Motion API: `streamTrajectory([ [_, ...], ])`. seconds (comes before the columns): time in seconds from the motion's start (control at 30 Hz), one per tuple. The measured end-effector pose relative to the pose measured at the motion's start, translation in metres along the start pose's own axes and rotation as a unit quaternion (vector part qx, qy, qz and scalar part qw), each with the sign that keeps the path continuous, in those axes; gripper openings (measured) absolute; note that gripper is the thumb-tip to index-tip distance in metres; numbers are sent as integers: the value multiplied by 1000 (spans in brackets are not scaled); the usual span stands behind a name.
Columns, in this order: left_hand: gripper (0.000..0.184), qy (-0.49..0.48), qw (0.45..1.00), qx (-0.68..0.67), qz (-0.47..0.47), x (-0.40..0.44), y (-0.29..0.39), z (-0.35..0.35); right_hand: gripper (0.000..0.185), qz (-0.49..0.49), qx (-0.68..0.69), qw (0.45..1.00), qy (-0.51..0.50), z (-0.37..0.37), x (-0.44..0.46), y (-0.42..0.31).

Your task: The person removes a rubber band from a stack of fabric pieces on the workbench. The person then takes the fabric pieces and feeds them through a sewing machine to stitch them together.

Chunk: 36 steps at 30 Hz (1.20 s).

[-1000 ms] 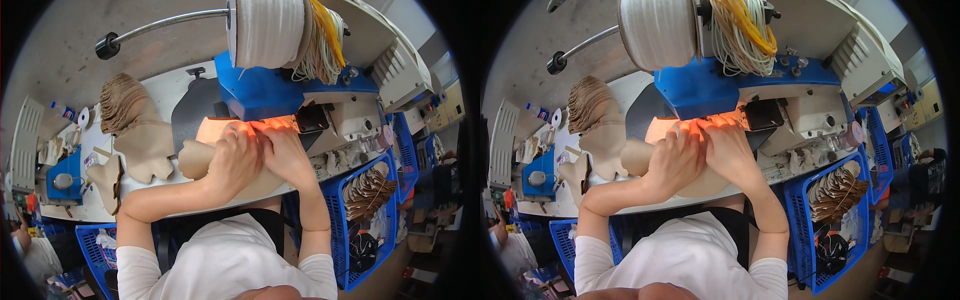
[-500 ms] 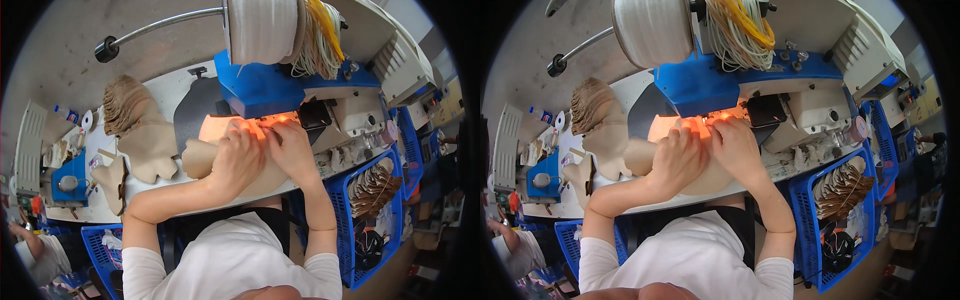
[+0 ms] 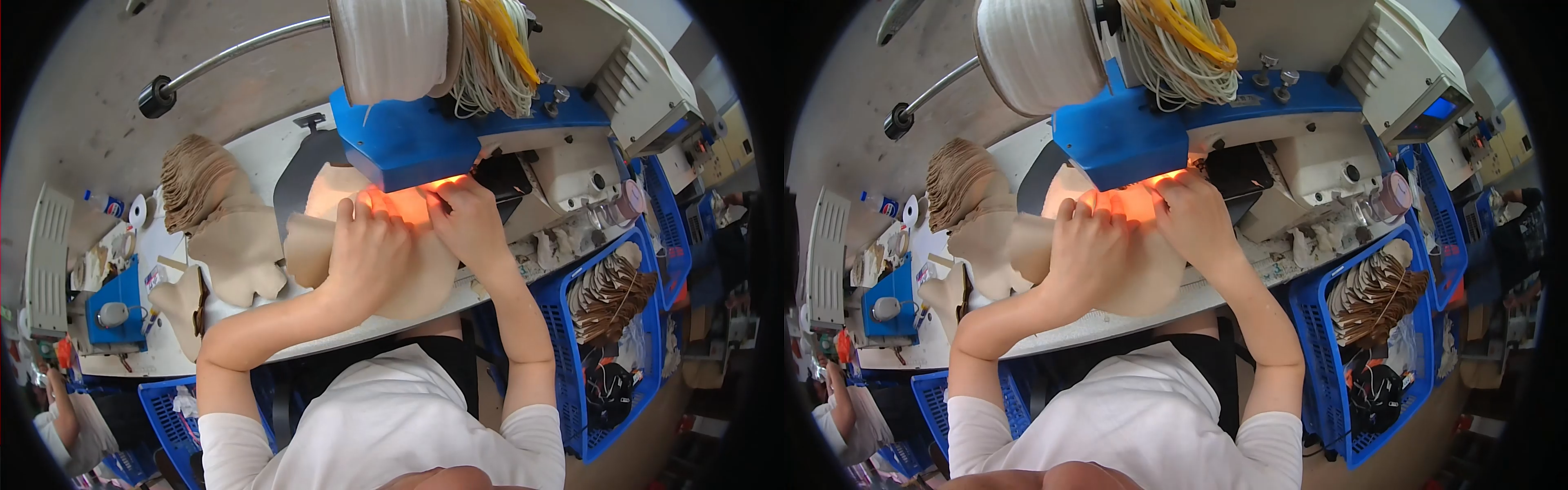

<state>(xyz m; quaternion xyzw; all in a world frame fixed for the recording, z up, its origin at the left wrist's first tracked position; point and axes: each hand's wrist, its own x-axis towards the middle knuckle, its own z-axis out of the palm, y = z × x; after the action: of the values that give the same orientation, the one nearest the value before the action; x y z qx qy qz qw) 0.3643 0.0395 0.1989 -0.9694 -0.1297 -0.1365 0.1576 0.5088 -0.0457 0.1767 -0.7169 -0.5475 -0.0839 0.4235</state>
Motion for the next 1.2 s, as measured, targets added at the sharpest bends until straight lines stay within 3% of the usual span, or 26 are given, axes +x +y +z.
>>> streamTrajectory([
  [0.13, 13, 29, 995, -91, 22, -1, -2, -4, 11, 9, -6, 1000, -12, 2, 0, 1],
  [0.23, 15, -7, 974, -224, -27, -4, -2, -8, 11, 12, 9, 1000, -9, 2, 1, -3],
  [0.37, 18, 52, 968, -246, -13, -9, -17, 2, 11, 19, 50, 999, -4, 1, 1, -9],
  [0.47, 22, 10, 953, -299, -39, -11, -34, 4, 12, 36, 67, 997, -21, 3, -1, -11],
  [0.63, 17, 53, 944, -323, 31, 0, -65, 19, 11, 35, 52, 998, -29, 2, -5, -17],
  [0.73, 16, -7, 923, -382, 41, 9, -80, 19, 10, 43, 59, 997, -18, -1, -13, -17],
  [1.0, 36, 2, 922, -370, 117, 20, -99, 31, 10, 36, 82, 996, 4, -9, -22, -16],
  [1.2, 29, 22, 942, -321, 92, 12, -89, 23, 10, 31, 88, 996, 9, -9, -23, -16],
])
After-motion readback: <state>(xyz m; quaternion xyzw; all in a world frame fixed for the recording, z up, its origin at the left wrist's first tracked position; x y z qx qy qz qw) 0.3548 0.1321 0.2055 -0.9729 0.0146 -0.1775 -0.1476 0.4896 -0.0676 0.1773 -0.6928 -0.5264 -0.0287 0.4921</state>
